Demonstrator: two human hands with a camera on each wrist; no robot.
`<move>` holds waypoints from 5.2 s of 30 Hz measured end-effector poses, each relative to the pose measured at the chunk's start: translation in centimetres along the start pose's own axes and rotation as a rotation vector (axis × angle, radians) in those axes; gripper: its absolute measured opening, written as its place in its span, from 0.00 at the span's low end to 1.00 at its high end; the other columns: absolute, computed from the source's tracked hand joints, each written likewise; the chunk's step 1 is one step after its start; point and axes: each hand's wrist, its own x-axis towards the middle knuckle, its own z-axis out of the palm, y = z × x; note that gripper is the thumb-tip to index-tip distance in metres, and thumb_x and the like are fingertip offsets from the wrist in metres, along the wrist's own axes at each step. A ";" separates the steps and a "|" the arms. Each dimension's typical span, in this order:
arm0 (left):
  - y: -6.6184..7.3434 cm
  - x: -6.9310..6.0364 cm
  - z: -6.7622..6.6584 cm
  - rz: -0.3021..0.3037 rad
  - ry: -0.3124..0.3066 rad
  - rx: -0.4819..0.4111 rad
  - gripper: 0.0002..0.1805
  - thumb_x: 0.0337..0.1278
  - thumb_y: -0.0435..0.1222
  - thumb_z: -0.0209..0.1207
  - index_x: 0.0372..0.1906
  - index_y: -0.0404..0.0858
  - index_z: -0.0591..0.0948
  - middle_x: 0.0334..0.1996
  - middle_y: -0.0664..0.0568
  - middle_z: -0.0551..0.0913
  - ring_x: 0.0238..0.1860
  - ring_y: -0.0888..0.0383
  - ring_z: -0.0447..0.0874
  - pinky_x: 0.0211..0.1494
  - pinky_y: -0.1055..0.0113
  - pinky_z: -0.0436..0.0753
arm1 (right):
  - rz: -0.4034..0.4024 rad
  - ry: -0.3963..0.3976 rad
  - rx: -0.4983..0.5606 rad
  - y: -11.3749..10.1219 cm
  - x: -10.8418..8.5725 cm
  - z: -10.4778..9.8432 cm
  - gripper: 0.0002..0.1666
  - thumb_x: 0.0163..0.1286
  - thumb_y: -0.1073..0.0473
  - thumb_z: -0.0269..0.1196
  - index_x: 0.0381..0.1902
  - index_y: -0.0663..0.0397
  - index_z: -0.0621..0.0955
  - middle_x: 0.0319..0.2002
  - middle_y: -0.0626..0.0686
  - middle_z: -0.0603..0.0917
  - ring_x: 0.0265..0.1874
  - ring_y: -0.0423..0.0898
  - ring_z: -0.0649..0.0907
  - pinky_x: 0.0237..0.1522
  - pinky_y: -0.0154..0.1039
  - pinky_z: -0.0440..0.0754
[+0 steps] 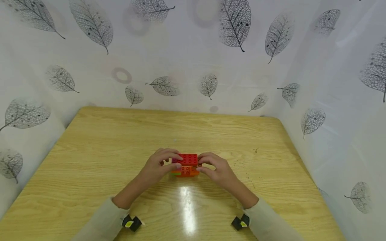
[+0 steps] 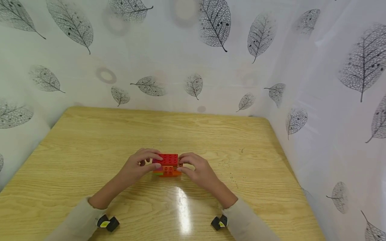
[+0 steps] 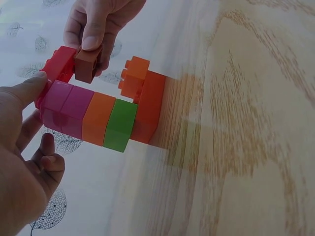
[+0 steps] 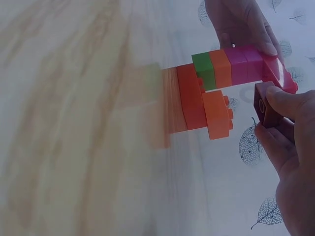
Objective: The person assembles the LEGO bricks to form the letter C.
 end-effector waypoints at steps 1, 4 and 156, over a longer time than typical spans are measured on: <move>0.0 0.0 0.0 0.000 0.000 0.000 0.11 0.61 0.47 0.67 0.48 0.57 0.86 0.56 0.63 0.82 0.49 0.53 0.73 0.44 0.64 0.73 | 0.002 0.003 0.002 0.0 0.0 0.0 0.14 0.60 0.67 0.73 0.44 0.55 0.84 0.51 0.55 0.85 0.49 0.49 0.86 0.49 0.40 0.86; 0.1 0.0 0.0 0.006 0.004 0.010 0.11 0.60 0.48 0.68 0.48 0.57 0.86 0.56 0.63 0.82 0.48 0.54 0.73 0.45 0.64 0.74 | 0.005 0.008 0.004 0.0 -0.1 0.2 0.14 0.60 0.68 0.73 0.44 0.55 0.84 0.51 0.55 0.85 0.49 0.49 0.86 0.49 0.40 0.86; -5.7 5.2 0.8 -0.268 0.024 -0.186 0.20 0.72 0.44 0.59 0.64 0.45 0.79 0.61 0.46 0.80 0.54 0.50 0.81 0.60 0.56 0.81 | 0.567 -0.083 0.198 5.3 4.1 -0.7 0.20 0.75 0.54 0.63 0.61 0.52 0.80 0.60 0.55 0.79 0.55 0.54 0.82 0.55 0.50 0.82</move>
